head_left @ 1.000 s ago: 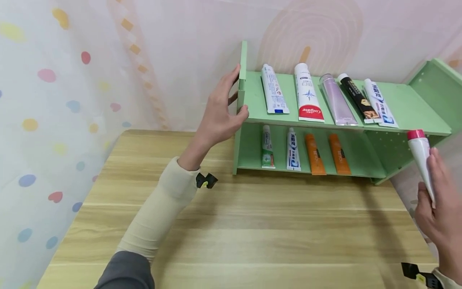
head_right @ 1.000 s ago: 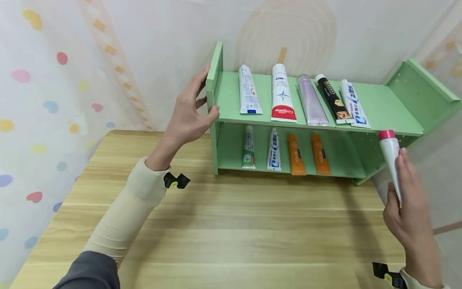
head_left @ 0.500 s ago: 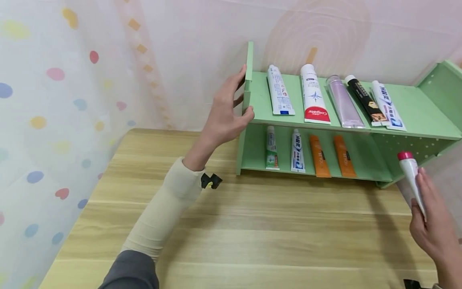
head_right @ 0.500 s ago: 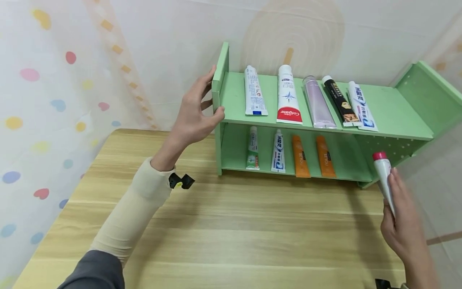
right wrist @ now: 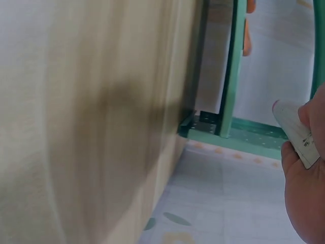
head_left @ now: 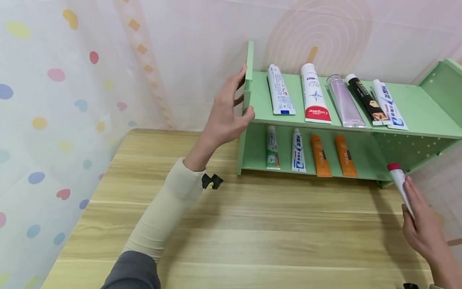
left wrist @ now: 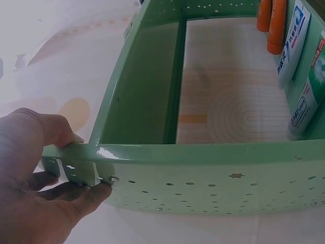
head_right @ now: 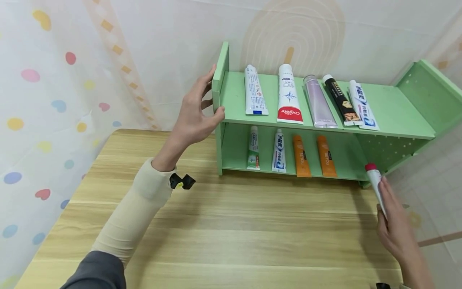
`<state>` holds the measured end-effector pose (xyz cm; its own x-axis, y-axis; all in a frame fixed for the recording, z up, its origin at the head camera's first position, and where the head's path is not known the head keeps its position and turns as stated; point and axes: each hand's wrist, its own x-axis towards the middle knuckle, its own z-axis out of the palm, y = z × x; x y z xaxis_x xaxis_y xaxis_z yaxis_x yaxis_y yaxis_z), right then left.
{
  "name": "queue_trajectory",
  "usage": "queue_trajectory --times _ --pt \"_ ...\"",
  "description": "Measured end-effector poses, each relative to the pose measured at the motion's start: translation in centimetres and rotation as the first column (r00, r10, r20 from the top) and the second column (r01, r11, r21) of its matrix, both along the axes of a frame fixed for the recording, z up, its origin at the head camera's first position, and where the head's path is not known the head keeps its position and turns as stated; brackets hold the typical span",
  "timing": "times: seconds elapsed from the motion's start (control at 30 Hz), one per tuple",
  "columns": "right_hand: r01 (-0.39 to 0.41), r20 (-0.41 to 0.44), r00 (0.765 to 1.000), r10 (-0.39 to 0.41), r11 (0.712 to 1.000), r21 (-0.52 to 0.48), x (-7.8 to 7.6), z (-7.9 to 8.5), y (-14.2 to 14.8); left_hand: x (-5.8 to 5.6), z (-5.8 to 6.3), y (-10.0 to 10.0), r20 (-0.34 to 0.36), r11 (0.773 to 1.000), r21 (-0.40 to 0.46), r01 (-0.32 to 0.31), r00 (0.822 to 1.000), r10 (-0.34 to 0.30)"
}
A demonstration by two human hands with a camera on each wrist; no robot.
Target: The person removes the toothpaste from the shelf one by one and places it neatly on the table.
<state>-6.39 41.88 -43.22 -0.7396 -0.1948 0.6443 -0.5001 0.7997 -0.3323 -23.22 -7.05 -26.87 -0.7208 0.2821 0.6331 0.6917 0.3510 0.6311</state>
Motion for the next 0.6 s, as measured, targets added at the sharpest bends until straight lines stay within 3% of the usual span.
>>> queue_trajectory --times 0.17,0.43,0.6 --pt "0.01 0.053 0.999 -0.011 1.0 0.018 0.7 -0.7 0.4 0.1 -0.1 0.2 0.002 1.0 0.011 0.006 1.0 -0.006" --pt "-0.032 0.023 0.999 0.031 0.999 0.016 1.7 -2.1 1.4 0.1 -0.2 0.4 0.014 1.0 0.011 0.013 1.0 -0.013" --pt "-0.041 0.072 0.997 0.039 0.999 0.03 1.8 -2.9 1.5 0.2 -0.1 0.2 0.021 1.0 0.004 -0.003 1.0 0.003"
